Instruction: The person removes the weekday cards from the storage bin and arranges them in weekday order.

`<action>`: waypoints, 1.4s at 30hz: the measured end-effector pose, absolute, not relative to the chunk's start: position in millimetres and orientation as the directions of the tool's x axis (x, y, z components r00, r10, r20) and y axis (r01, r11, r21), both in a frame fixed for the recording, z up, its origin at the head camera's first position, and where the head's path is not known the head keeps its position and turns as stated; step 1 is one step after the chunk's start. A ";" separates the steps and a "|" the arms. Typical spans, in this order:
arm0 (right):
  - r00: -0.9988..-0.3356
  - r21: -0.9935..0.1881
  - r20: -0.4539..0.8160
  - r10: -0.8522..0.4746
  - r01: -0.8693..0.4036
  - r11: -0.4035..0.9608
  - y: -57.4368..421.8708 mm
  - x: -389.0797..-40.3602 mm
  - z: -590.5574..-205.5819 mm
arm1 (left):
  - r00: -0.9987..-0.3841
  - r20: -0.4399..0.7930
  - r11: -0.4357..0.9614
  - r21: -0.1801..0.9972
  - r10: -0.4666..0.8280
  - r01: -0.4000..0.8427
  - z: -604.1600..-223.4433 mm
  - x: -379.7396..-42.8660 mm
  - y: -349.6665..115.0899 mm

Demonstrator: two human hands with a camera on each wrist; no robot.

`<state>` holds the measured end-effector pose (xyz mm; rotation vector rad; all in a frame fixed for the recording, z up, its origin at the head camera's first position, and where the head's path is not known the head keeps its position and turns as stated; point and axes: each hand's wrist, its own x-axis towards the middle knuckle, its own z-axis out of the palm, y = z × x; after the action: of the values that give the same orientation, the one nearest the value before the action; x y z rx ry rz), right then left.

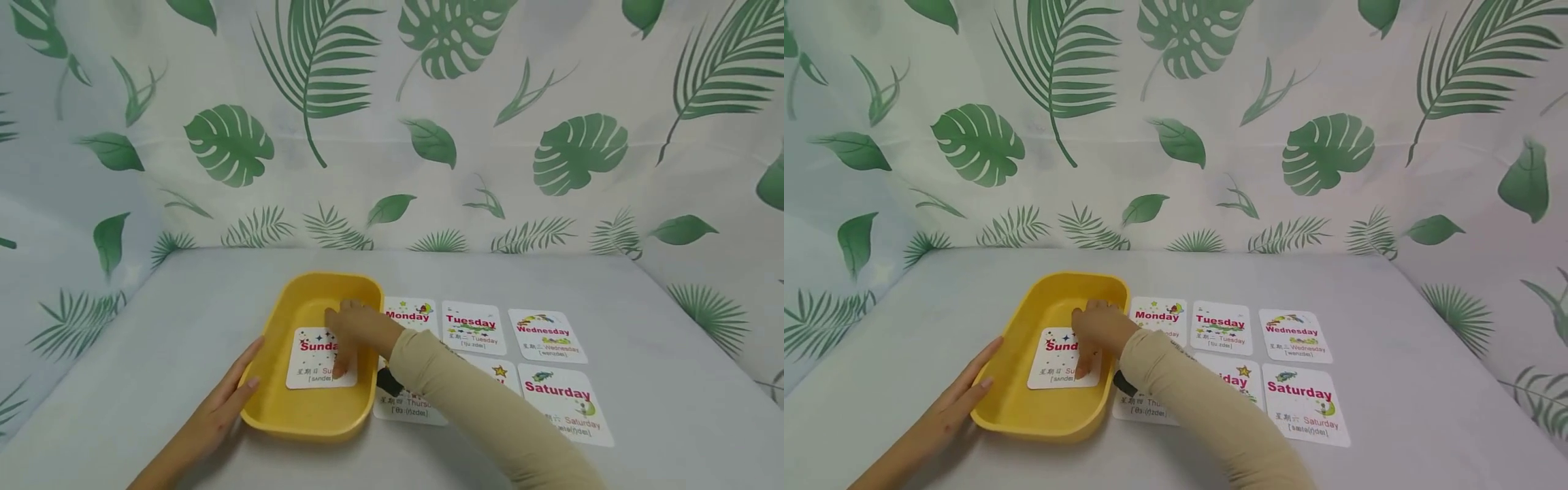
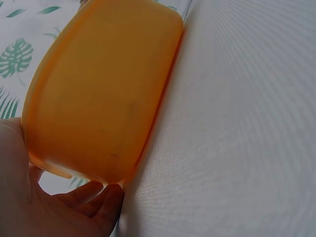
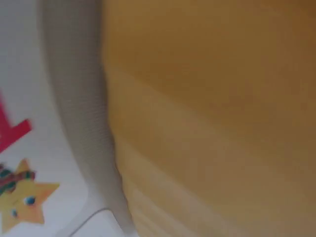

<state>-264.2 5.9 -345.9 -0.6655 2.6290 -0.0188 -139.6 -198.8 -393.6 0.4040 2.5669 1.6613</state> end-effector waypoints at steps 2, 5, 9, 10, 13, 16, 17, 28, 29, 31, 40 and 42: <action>-0.797 -0.138 -0.417 -0.436 -0.419 0.897 5.1 -266.8 -346.3 | -0.965 0.078 0.387 0.905 0.252 0.174 -394.0 -139.0 -199.0; -0.807 -0.153 -0.410 -0.424 -0.398 0.905 5.8 -268.5 -347.1 | -0.964 0.073 0.394 0.903 0.254 0.172 -393.8 -139.2 -198.8; -0.832 -0.170 -0.347 -0.433 -0.399 0.901 3.8 -269.7 -346.3 | -0.968 0.076 0.401 0.900 0.238 0.170 -392.6 -139.5 -199.0; -0.842 -0.167 -0.324 -0.432 -0.399 0.902 2.8 -270.0 -345.8 | -0.969 0.075 0.401 0.901 0.236 0.167 -392.4 -139.3 -199.1; -0.875 -0.206 -0.256 -0.412 -0.367 0.907 1.0 -270.4 -345.1 | -0.972 0.059 0.408 0.900 0.229 0.151 -392.5 -138.9 -198.8; -0.888 -0.314 -0.184 -0.421 -0.353 0.881 3.6 -270.5 -345.1 | -0.973 0.041 0.415 0.900 0.226 0.134 -393.6 -138.4 -198.1; -0.882 -0.356 -0.158 -0.443 -0.368 0.859 5.1 -270.5 -344.8 | -0.974 0.036 0.418 0.899 0.224 0.130 -394.0 -138.3 -198.1; -0.824 -0.651 0.028 -0.566 -0.444 0.616 56.0 -253.2 -321.0 | -0.966 0.024 0.407 0.904 0.259 0.132 -392.4 -140.7 -199.8; -0.837 -0.689 0.005 -0.546 -0.399 0.605 65.9 -247.9 -317.0 | -0.962 0.035 0.404 0.903 0.270 0.146 -391.7 -141.4 -199.8; -0.858 -0.754 -0.054 -0.512 -0.301 0.584 85.9 -237.4 -310.2 | -0.954 0.070 0.397 0.898 0.292 0.187 -389.7 -142.7 -200.6; -0.857 -0.842 -0.208 -0.471 -0.089 0.532 171.9 -185.3 -317.8 | -0.932 0.157 0.400 0.871 0.326 0.287 -391.5 -142.6 -203.0; -0.852 -0.844 -0.235 -0.468 -0.060 0.533 186.2 -171.9 -325.0 | -0.927 0.170 0.393 0.869 0.333 0.300 -395.3 -142.0 -201.8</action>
<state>-171.9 186.2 -325.0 -0.4305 2.3379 -1.2634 -142.0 -201.8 -395.3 0.5904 2.5957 1.6081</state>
